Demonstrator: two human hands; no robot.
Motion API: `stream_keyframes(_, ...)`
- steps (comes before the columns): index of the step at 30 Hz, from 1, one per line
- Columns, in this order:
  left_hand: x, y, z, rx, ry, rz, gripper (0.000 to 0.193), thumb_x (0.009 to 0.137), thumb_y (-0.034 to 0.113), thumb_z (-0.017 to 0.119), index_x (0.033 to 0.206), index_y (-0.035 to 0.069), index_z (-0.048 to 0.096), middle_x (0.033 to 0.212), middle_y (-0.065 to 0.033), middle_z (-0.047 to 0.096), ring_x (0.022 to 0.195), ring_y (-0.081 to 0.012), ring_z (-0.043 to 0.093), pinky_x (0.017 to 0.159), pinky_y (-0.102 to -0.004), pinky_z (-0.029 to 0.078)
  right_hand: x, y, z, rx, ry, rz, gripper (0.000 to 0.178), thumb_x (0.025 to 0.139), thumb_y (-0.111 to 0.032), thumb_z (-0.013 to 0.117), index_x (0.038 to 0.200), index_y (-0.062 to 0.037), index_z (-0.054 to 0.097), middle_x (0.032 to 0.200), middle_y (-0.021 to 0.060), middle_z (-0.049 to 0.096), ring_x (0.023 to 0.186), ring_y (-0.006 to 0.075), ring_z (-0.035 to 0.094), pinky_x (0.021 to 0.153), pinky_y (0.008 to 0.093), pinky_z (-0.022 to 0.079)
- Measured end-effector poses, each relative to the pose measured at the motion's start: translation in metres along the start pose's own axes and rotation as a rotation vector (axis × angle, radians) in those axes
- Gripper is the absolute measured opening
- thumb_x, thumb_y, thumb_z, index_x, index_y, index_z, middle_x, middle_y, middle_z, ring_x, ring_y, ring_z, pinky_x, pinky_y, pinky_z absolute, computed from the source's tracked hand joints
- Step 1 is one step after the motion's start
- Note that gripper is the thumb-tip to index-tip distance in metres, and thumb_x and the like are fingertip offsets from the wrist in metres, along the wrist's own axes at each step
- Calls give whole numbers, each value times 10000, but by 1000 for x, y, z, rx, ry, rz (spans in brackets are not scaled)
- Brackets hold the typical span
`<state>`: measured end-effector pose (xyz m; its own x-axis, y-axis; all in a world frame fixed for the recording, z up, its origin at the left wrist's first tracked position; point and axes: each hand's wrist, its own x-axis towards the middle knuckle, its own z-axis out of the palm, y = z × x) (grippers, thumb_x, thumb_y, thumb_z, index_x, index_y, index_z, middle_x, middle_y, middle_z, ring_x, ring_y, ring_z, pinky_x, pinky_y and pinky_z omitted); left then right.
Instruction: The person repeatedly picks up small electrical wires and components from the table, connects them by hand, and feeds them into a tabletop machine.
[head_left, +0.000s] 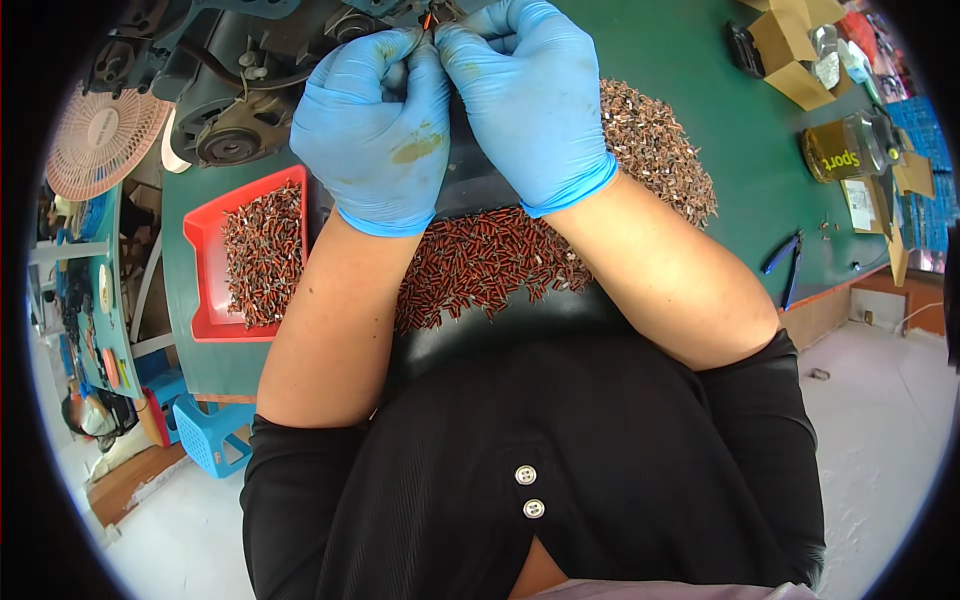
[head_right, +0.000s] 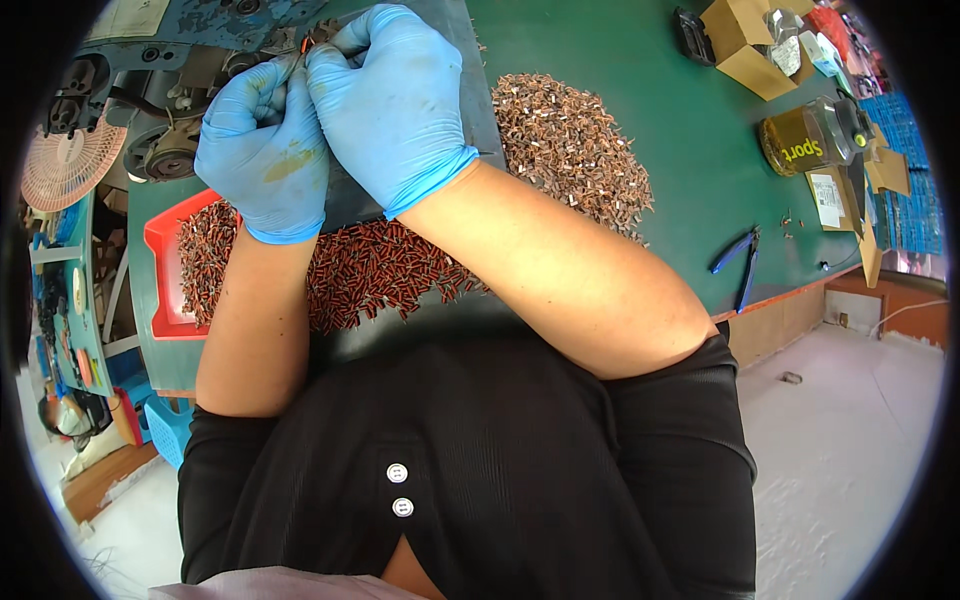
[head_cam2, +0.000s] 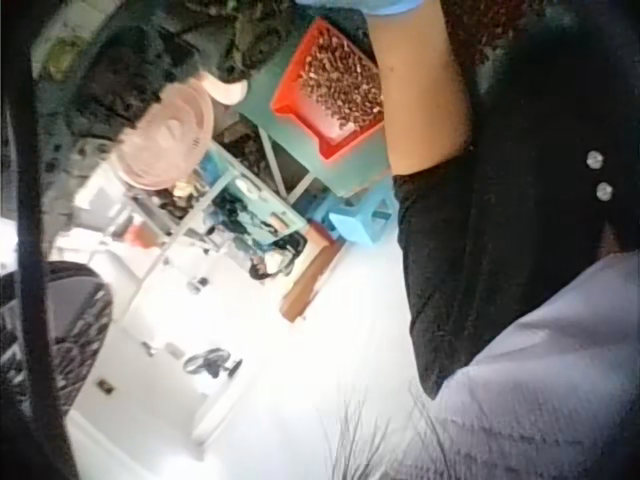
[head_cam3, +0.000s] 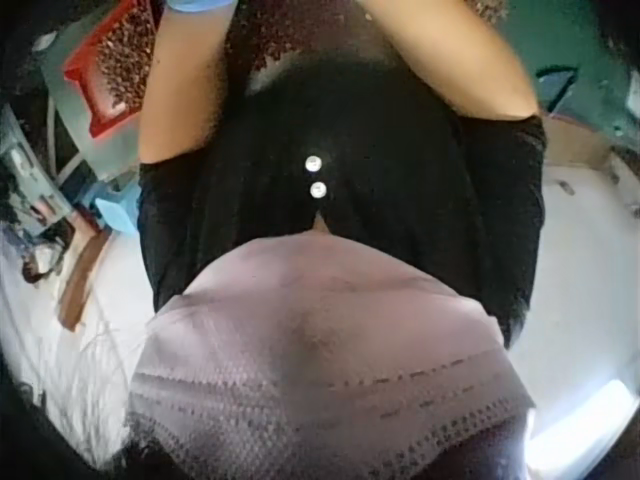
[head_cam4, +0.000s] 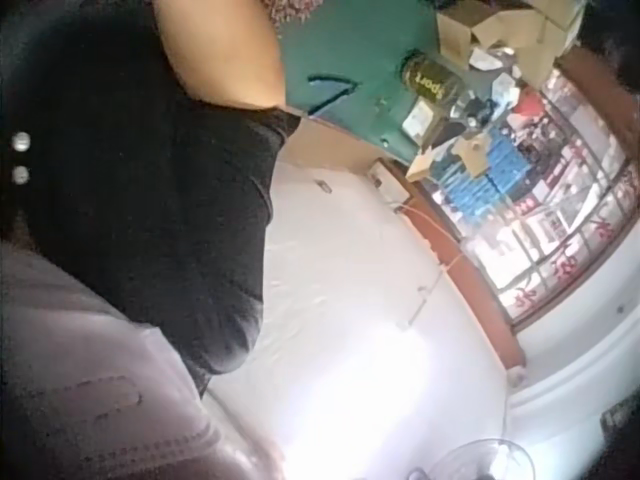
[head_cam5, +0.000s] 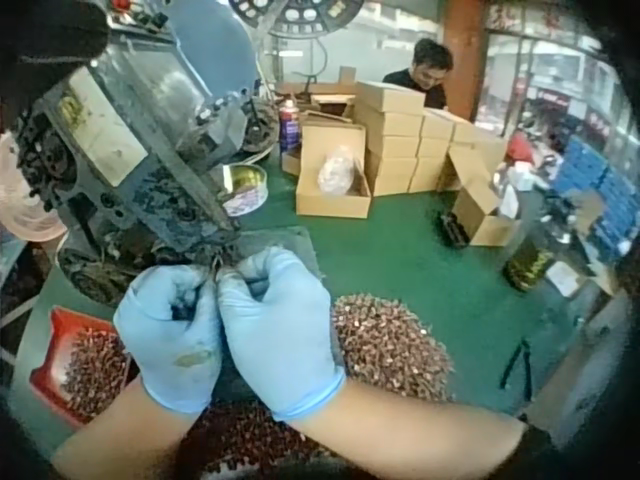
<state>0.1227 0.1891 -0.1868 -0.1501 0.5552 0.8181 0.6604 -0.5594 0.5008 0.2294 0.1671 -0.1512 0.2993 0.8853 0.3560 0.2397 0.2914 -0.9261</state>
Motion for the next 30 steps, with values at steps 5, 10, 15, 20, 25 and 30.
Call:
stream_keyframes(5,-22,12,4,28,-38,-22,68,694,94,713,738,84,663,636,-39,605,543,-178,576,520,-285,472,-14,15,-19,4,-33,39,98,812,-63,651,786,17,601,665,100,620,573,146,578,559,272,471)
stream_keyframes(10,-30,37,-9,-6,-217,-201,120,777,87,714,862,4,692,700,-33,662,602,-57,576,601,-198,465,-21,36,-66,186,-190,293,105,871,-74,621,813,12,603,684,10,589,589,54,518,527,204,421)
stream_keyframes(15,-20,-3,-96,367,-201,-40,160,782,129,728,886,12,697,719,-32,671,634,-58,571,619,-202,460,-13,56,-136,-305,-457,50,113,848,-102,651,901,-2,647,711,55,636,606,85,536,568,241,461)
stream_keyframes(20,-56,-73,-182,425,-330,-388,199,809,123,708,948,-18,683,847,-76,699,733,-97,623,699,-226,488,-63,83,-168,-628,-651,-141,161,740,-60,691,895,-23,670,748,121,647,701,176,646,662,290,516)
stream_keyframes(25,-72,-37,-160,313,-460,-331,269,817,162,706,1007,-24,664,895,-97,700,771,-108,631,714,-228,488,-88,93,-167,-820,-467,-396,162,742,-99,694,883,-34,646,826,133,607,751,292,616,689,371,499)
stream_keyframes(30,-79,45,-111,-3,-702,-332,201,823,125,685,966,-14,660,812,-47,667,739,-77,585,686,-215,462,-95,91,-172,-797,-494,-422,130,741,-67,664,863,-35,630,818,141,592,763,328,592,704,393,486)
